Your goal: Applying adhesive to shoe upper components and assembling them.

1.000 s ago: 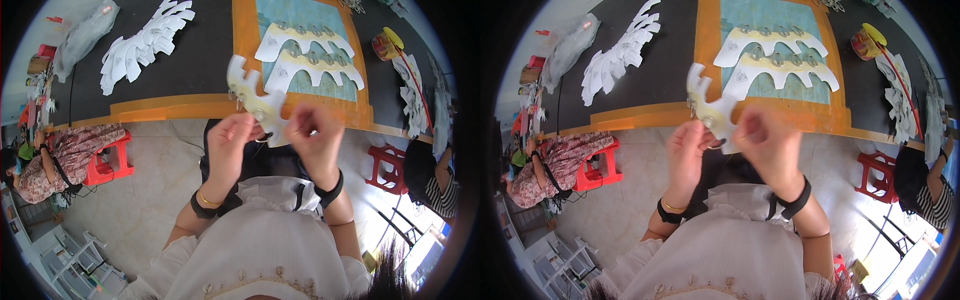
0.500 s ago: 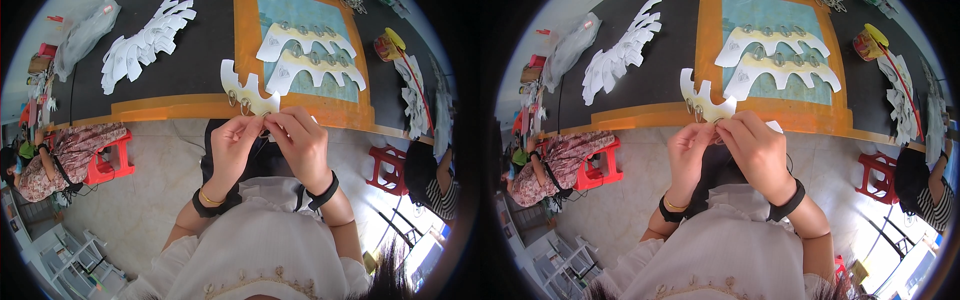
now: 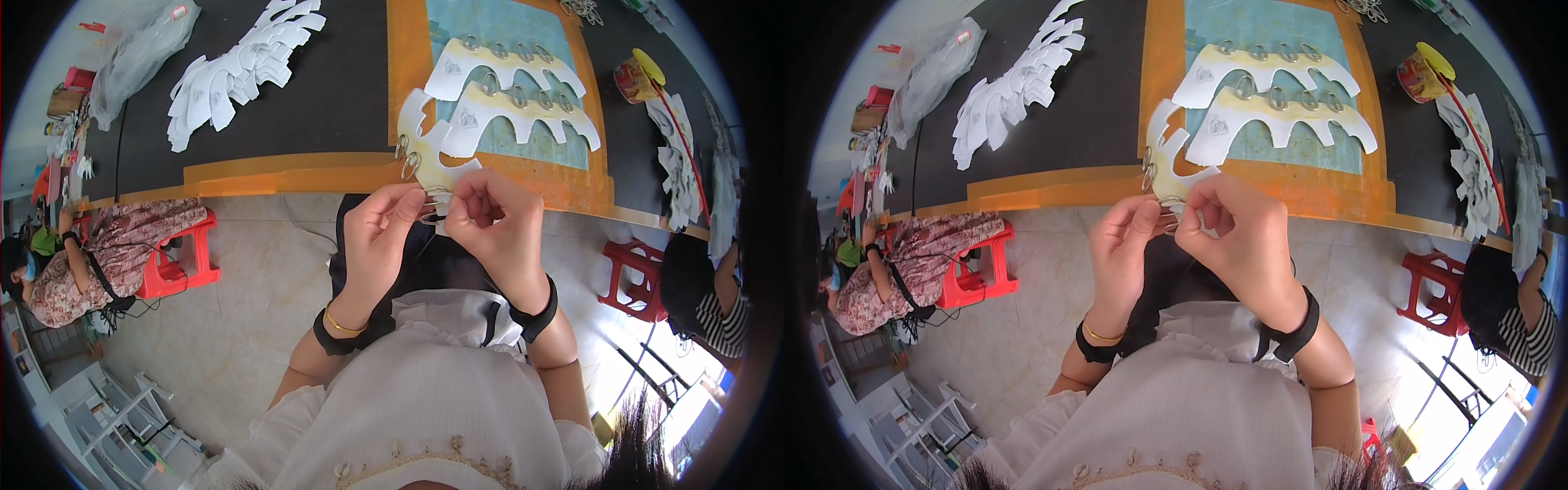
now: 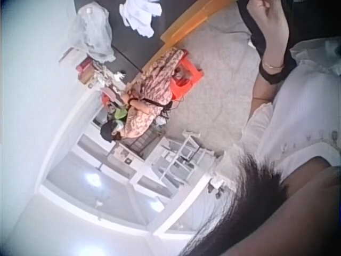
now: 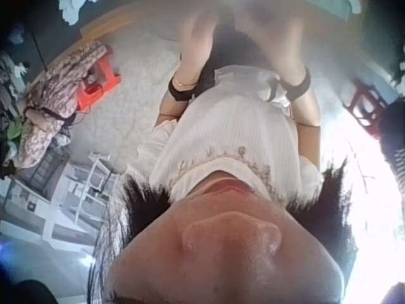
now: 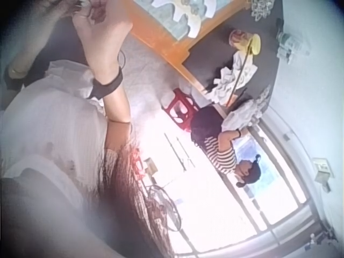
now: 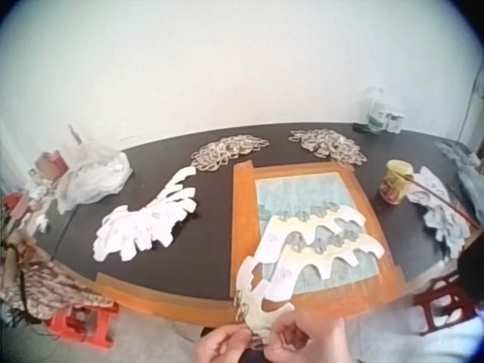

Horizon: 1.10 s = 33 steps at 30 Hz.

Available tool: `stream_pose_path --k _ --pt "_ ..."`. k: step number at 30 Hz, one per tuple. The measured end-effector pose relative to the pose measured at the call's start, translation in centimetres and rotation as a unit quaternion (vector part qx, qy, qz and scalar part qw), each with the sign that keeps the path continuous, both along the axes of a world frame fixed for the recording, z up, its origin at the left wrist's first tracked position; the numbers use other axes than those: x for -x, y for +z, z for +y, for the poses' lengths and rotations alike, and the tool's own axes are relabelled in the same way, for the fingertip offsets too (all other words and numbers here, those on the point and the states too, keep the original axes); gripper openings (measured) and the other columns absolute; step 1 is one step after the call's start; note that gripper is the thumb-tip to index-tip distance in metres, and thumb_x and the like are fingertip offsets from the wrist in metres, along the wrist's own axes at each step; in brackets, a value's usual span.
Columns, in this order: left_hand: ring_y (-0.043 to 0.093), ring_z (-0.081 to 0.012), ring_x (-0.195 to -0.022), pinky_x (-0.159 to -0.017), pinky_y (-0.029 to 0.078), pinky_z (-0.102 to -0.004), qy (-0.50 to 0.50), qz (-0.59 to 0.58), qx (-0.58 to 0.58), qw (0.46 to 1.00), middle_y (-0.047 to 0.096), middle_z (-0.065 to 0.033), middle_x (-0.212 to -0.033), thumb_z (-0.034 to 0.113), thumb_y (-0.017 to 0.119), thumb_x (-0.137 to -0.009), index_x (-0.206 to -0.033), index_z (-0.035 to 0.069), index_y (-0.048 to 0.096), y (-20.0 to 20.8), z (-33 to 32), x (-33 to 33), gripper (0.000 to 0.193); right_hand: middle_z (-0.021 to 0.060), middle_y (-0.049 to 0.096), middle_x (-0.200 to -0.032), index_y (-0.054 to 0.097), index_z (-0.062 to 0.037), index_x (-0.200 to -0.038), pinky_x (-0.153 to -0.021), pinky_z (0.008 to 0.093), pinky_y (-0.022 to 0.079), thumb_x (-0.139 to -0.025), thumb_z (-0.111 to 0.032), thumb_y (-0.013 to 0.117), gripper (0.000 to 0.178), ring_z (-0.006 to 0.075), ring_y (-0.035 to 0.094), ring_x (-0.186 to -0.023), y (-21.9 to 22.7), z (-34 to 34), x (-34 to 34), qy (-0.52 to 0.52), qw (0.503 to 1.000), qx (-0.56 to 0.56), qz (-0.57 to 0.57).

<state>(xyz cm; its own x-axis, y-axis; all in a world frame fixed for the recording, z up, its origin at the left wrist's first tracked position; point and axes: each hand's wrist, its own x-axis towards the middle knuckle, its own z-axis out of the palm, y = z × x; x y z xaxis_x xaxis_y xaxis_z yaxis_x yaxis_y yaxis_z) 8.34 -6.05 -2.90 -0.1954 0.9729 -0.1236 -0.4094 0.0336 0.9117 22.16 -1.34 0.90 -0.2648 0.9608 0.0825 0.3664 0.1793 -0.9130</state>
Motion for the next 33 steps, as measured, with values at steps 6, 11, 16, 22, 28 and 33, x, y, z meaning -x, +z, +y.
stream_pose_path --k 6,11,16,22,28,33 --pt "0.059 -0.008 -0.082 -0.075 0.047 -0.0211 -0.018 -0.077 0.026 0.997 0.065 -0.0064 -0.092 0.01 0.058 -0.091 -0.101 -0.006 0.058 0.0 0.5 -0.4 0.019 -0.001 0.052 -0.062 0.058 -0.0024 -0.077 -0.049 0.0191 0.039 -0.072 -0.001 0.066 0.009 0.0042 0.045 -0.054 -0.8 0.2 0.1 -0.02 0.999 0.02 0.045" --pt "0.059 -0.007 -0.082 -0.074 0.046 -0.0193 -0.019 -0.028 0.005 0.999 0.064 -0.0065 -0.092 0.006 0.062 -0.087 -0.098 -0.006 0.059 -0.2 0.5 -0.3 0.016 -0.0002 0.052 -0.061 0.059 -0.0023 -0.077 -0.049 0.0185 0.039 -0.073 0.0 0.065 0.008 0.0035 0.046 -0.055 -0.2 0.2 -0.6 -0.016 0.999 0.043 0.02" --pt "0.059 -0.0069 -0.083 -0.074 0.047 -0.0197 -0.019 0.012 0.001 1.0 0.064 -0.0066 -0.092 0.005 0.062 -0.087 -0.097 -0.006 0.059 -0.1 0.2 0.0 0.015 0.0035 0.059 -0.078 0.062 -0.0016 -0.086 -0.049 0.0228 0.043 -0.074 -0.001 0.068 0.013 0.0095 0.054 -0.056 0.5 0.1 -0.8 0.025 0.995 -0.095 0.024" --pt "0.058 -0.007 -0.083 -0.075 0.047 -0.0204 -0.007 -0.016 0.013 1.0 0.064 -0.0059 -0.092 0.008 0.062 -0.087 -0.099 -0.006 0.06 -0.1 0.0 0.1 0.018 0.0068 0.058 -0.082 0.063 -0.0026 -0.088 -0.053 0.0302 0.048 -0.072 0.0 0.067 0.017 0.0212 0.061 -0.065 -1.2 0.1 -0.5 0.052 0.956 -0.277 -0.074" --pt "0.054 -0.005 -0.081 -0.071 0.044 -0.0201 -0.016 -0.021 0.031 0.999 0.063 -0.0036 -0.09 0.015 0.06 -0.09 -0.103 -0.005 0.06 0.0 0.0 0.0 0.024 0.007 0.058 -0.08 0.06 -0.0025 -0.085 -0.053 0.0313 0.048 -0.072 0.002 0.065 0.014 0.023 0.06 -0.066 -1.3 0.2 -0.3 0.079 0.963 -0.255 -0.041" --pt "0.054 -0.0047 -0.074 -0.066 0.044 -0.0184 0.009 0.025 0.02 0.999 0.063 -0.0021 -0.084 0.011 0.06 -0.089 -0.1 -0.006 0.062 0.4 0.1 0.0 0.021 0.0087 0.055 -0.081 0.056 -0.0013 -0.086 -0.054 0.0274 0.045 -0.077 0.006 0.061 0.013 0.0199 0.056 -0.063 -1.4 -0.8 0.0 0.035 0.99 -0.132 0.025"
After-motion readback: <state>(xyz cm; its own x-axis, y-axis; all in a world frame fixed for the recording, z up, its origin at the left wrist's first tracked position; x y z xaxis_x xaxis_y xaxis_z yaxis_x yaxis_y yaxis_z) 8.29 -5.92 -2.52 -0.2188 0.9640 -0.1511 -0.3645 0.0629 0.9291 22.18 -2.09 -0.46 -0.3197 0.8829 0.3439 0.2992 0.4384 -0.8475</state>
